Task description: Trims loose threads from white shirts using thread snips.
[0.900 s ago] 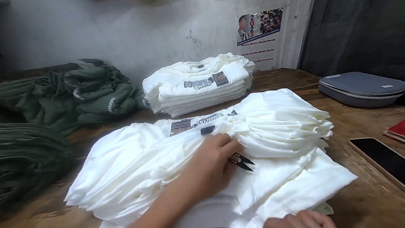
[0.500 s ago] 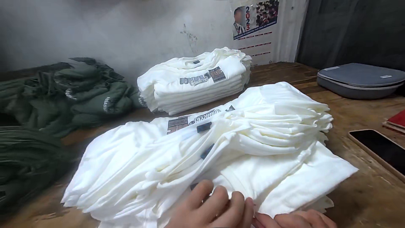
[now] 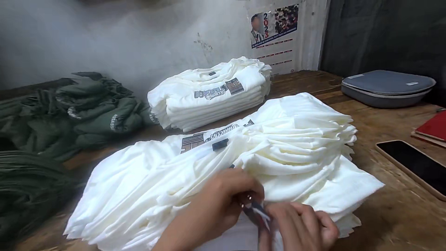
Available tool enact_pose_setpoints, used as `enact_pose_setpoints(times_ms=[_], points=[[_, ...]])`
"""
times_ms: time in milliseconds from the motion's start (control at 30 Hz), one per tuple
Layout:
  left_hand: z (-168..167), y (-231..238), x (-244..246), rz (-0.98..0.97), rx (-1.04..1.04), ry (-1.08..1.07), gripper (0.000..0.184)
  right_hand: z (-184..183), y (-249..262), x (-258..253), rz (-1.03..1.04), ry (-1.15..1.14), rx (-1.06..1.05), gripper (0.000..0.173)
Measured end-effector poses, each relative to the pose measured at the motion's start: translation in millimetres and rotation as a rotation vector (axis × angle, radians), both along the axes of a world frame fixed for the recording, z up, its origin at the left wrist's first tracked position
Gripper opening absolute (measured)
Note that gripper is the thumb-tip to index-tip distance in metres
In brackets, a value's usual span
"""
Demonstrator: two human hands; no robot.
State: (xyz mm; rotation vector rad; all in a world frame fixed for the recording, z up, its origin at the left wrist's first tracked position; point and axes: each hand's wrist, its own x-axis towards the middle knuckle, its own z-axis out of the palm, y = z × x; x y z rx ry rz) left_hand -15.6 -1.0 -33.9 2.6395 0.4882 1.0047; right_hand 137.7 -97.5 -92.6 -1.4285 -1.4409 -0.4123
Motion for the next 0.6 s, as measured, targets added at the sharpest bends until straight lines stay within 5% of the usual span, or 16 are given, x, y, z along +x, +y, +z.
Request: enact_pose_setpoints(times_ms=[267,500,600], points=[[-11,-6,-5,0.147,0.094,-0.143,0.031,-29,-10,33,0.043,0.011,0.2,0.02],[-28,-31,-4,0.196,0.381,-0.13,0.009,-27,-17,33,0.166,0.025,0.273,0.015],[-22,-37,-6,0.218,0.162,-0.03,0.021,-28,-16,39,0.272,-0.012,0.267,0.016]])
